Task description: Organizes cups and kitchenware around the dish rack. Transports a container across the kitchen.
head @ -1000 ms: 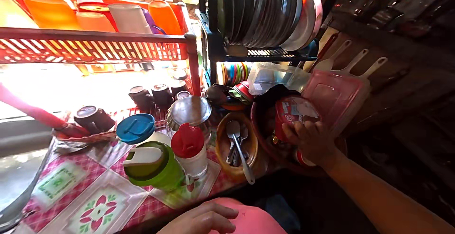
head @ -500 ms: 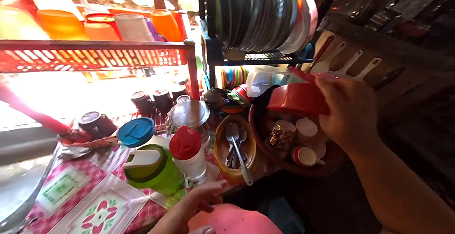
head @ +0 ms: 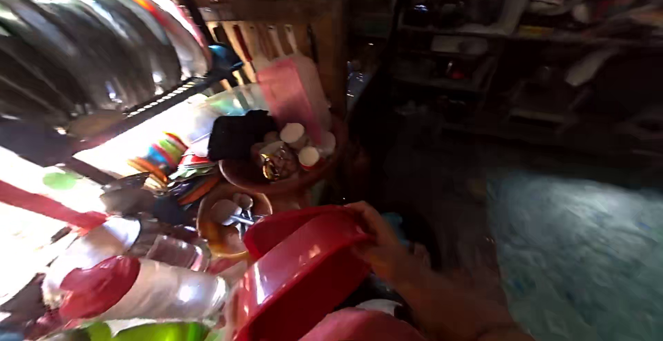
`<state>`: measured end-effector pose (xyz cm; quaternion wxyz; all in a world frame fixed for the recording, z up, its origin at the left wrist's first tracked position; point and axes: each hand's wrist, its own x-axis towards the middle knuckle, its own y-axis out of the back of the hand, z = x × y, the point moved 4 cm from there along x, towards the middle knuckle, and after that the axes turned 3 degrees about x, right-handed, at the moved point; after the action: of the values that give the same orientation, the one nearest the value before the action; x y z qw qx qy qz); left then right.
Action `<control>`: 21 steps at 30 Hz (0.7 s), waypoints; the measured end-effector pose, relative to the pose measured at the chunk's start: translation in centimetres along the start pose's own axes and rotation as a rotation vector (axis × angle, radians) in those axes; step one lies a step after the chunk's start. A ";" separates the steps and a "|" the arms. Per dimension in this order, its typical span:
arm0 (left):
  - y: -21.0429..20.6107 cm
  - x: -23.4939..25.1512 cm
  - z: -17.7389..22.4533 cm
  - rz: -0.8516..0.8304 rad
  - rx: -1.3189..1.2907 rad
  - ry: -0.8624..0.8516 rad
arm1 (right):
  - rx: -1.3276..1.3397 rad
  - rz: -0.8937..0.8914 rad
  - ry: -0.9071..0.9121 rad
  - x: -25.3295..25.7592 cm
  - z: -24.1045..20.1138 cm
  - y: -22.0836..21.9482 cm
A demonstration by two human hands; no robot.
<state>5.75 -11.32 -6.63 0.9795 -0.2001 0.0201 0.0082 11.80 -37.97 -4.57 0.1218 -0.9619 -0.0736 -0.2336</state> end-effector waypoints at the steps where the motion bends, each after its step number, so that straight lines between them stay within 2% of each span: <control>1: 1.0 0.0 -2.5 -0.244 0.147 -0.166 | 0.056 0.048 -0.056 -2.6 0.0 0.7; 3: -0.3 -1.1 -4.8 -0.381 0.228 -0.155 | 0.072 0.136 -0.077 -7.8 -0.3 1.8; 7: -3.6 -4.4 -8.3 -0.503 0.085 0.019 | -0.102 0.362 0.008 -16.4 -2.7 3.7; 9: -5.9 -6.1 -9.0 -0.562 0.023 0.101 | -0.197 0.411 0.094 -19.8 -4.9 4.4; 12: -11.1 -8.7 -9.2 -0.587 -0.039 0.340 | -0.274 0.498 0.130 -24.6 -8.8 6.0; 15: -16.0 -10.2 -11.1 -0.746 -0.070 0.496 | -0.166 0.751 0.120 -27.9 -12.7 9.0; 17: -18.9 -10.7 -12.5 -0.825 -0.058 0.573 | -0.218 0.888 0.213 -29.7 -16.0 12.2; 19: -22.0 -11.0 -14.5 -0.797 -0.018 0.627 | -0.482 0.827 0.353 -31.6 -19.4 15.6; 21: -25.1 -11.3 -17.8 -0.742 0.045 0.666 | -0.825 0.532 0.380 -33.5 -22.1 18.0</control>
<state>-5.57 -41.51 -12.63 0.8610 -0.1643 0.2596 -0.4055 -23.65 -64.00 -4.82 -0.2009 -0.8559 0.2947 -0.3746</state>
